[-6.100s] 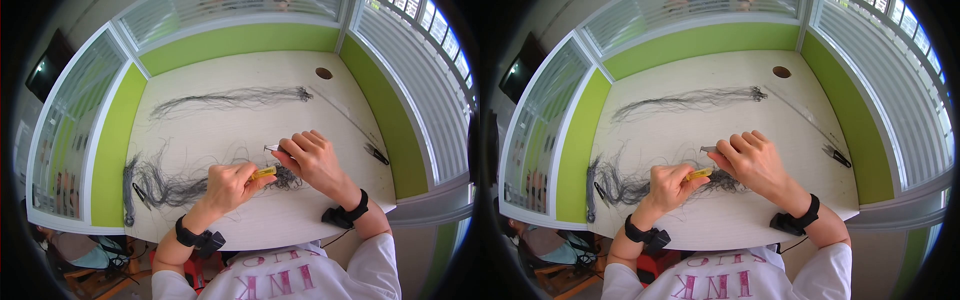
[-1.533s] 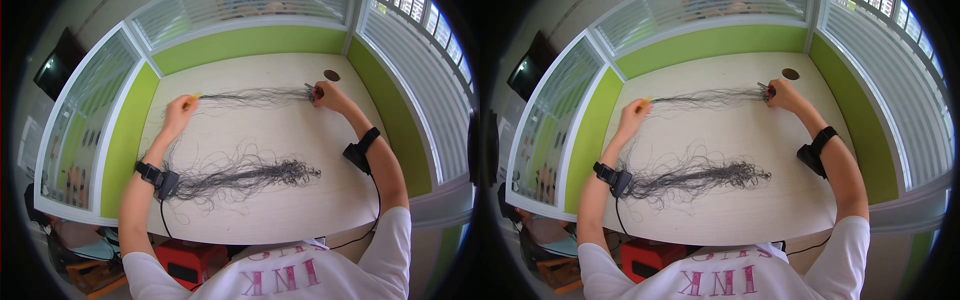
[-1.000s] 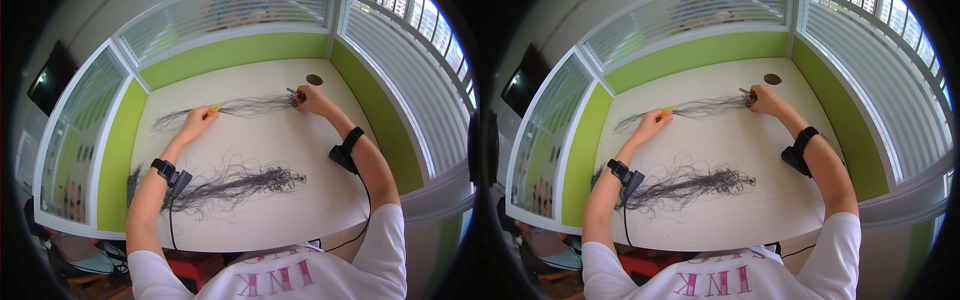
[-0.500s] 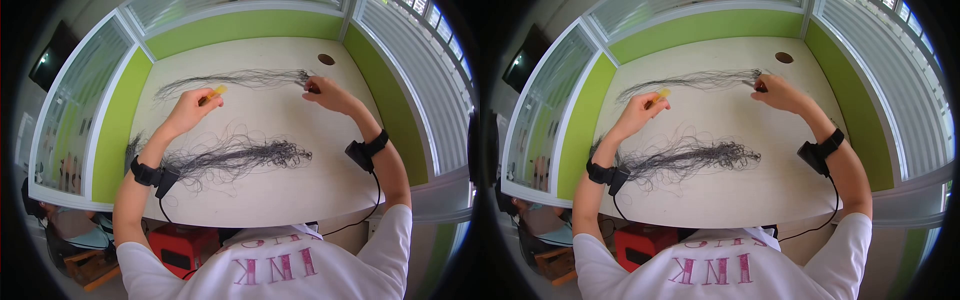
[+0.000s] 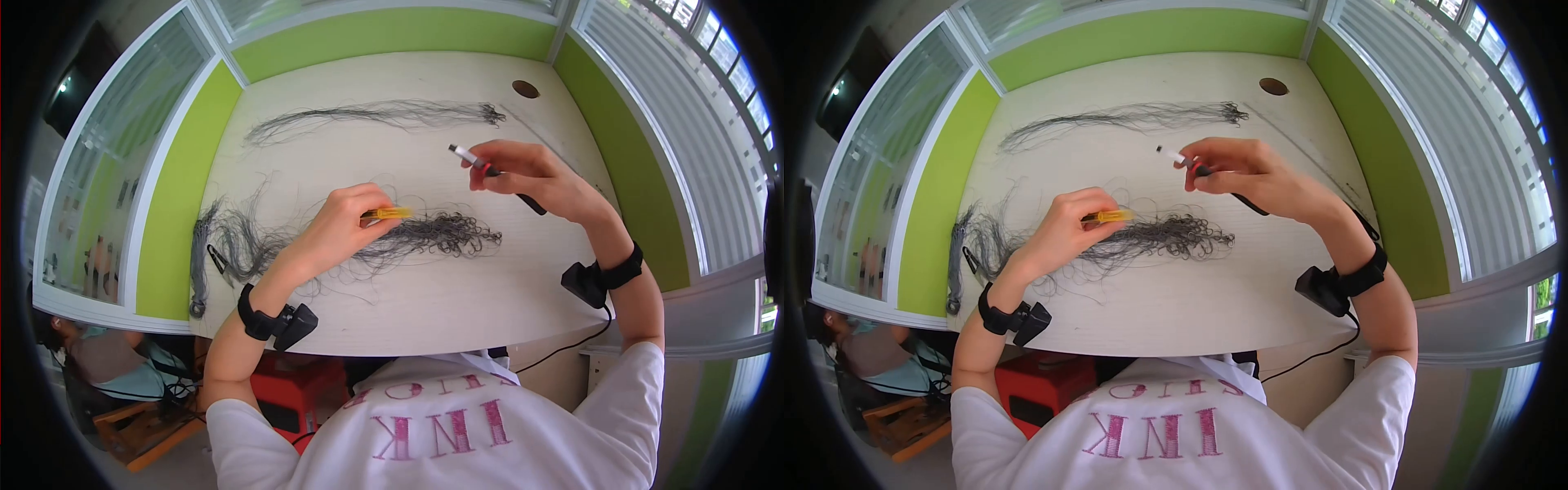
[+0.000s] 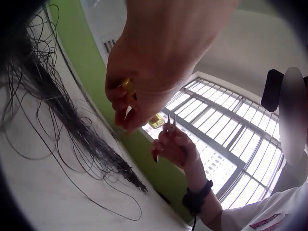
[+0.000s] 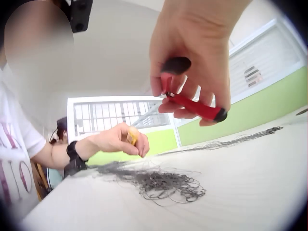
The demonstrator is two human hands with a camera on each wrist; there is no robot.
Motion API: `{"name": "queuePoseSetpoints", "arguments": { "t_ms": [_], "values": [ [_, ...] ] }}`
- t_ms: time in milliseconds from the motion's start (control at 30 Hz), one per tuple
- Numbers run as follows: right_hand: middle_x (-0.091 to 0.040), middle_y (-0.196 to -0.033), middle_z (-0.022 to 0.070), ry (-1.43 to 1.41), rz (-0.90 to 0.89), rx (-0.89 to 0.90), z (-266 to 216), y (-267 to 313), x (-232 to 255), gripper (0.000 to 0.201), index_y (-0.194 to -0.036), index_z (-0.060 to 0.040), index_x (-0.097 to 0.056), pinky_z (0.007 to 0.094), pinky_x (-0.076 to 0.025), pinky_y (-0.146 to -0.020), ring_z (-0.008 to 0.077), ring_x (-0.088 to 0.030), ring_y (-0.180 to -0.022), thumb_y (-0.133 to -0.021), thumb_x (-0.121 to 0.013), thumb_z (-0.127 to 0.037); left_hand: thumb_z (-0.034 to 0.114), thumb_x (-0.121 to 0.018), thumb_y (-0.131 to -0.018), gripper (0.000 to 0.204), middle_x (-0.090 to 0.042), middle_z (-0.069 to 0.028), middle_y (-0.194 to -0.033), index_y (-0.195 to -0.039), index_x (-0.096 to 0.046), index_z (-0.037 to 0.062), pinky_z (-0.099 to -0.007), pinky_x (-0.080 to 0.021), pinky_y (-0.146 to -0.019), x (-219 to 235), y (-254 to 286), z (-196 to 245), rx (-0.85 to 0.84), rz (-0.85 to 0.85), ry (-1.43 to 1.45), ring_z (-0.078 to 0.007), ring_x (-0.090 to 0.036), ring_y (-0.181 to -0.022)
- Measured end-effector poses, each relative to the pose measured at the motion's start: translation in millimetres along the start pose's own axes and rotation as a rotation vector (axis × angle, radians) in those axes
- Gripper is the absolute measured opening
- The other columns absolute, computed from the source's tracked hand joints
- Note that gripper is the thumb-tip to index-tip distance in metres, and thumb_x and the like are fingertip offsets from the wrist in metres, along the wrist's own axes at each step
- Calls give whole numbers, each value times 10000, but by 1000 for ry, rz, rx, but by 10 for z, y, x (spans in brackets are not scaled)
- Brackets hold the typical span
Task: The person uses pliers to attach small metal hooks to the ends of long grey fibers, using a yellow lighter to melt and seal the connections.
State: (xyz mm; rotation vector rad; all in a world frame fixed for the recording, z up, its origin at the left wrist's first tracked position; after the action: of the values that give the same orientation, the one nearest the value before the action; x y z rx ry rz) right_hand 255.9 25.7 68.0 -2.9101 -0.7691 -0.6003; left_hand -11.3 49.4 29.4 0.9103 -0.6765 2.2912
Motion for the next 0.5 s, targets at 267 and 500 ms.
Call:
{"name": "queuePoseSetpoints", "arguments": {
  "t_ms": [267,500],
  "values": [
    [-630,-996,73,92,120,-52,246,346,-118,353,-1245,-18,-563,272,-448,-821,146,-563,-903,-926,-577,-170,76,-748,-760,231,-583,-50,-1085,-958,-655,0,-264,-478,-615,-215,-43,-79,-90,-115,68,-154,-577,-752],
    [-657,-919,134,300,111,104,240,353,-311,328,-1136,2,-600,322,-498,-748,217,-632,-808,-826,-645,-97,55,-716,-777,216,-614,-75,-973,-971,-648,-11,-272,-481,-640,-288,-127,-85,-28,-150,-10,-182,-593,-751]
  ]
}}
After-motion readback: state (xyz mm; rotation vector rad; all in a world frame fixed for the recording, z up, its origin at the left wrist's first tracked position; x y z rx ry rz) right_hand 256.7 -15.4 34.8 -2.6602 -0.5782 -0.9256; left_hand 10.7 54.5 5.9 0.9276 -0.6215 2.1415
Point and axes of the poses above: each hand's wrist, its own y-axis away from the middle knuckle, its own x-axis out of the back of the hand, z = x × y, the point moved 2 cm from there along -y, towards the middle knuckle
